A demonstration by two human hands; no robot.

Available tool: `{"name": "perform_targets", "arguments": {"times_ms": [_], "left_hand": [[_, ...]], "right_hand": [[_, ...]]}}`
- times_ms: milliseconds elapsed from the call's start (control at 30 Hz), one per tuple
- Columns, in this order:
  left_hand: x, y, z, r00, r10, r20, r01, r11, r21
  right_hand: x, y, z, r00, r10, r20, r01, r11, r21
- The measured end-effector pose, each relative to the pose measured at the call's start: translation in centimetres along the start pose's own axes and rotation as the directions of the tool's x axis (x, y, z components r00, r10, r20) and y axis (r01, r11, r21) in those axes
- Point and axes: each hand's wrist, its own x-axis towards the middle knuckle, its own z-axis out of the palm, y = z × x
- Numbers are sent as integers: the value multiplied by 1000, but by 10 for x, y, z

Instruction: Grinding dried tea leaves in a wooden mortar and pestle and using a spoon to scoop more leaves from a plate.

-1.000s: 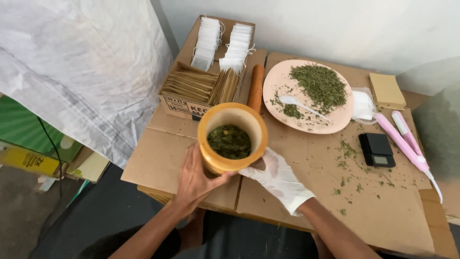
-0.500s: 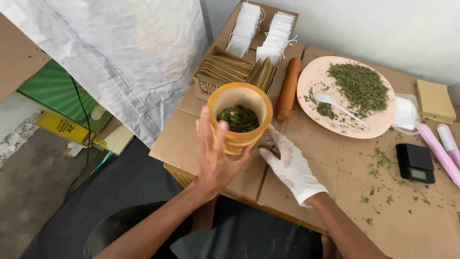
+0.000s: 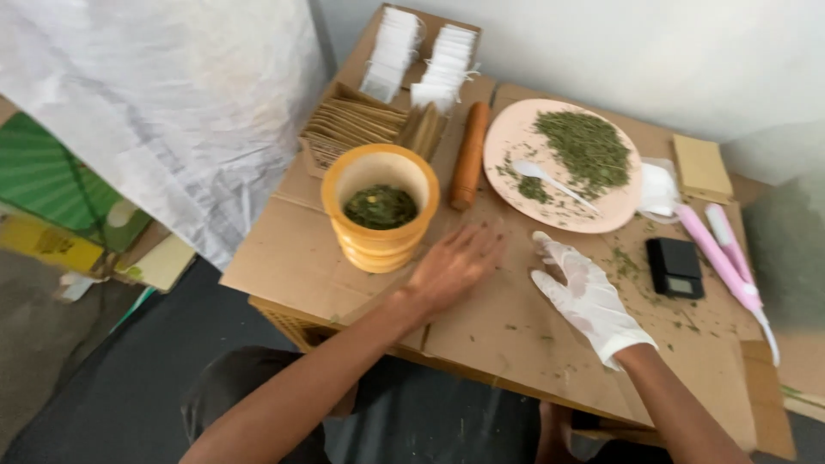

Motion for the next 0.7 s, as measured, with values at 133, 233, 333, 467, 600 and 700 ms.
{"name": "perform_targets", "arguments": {"times_ms": [133, 233, 333, 467, 600, 700], "left_hand": [[25, -9, 47, 992, -67, 106, 67, 998, -2], [41, -11, 55, 998, -47, 28, 43, 991, 125], [66, -7, 51, 998, 34, -55, -23, 981, 193], [91, 3, 46, 985, -96, -140, 147, 895, 421], [97, -2, 64, 989, -126, -76, 148, 845, 515], [101, -1, 56, 991, -122, -46, 130, 878, 462]], "right_hand": [[21, 32, -10, 997, 23, -80, -22, 999, 23], [52, 75, -9, 974, -25, -224, 20, 999, -28], [74, 101, -14, 933, 8, -361, -46, 994, -97], [92, 114, -23, 810, -386, -441, 150, 864, -480], [103, 125, -21, 821, -476, -314, 242, 790, -563], [105, 128, -21, 855, -413, -314, 200, 820, -536]]}}
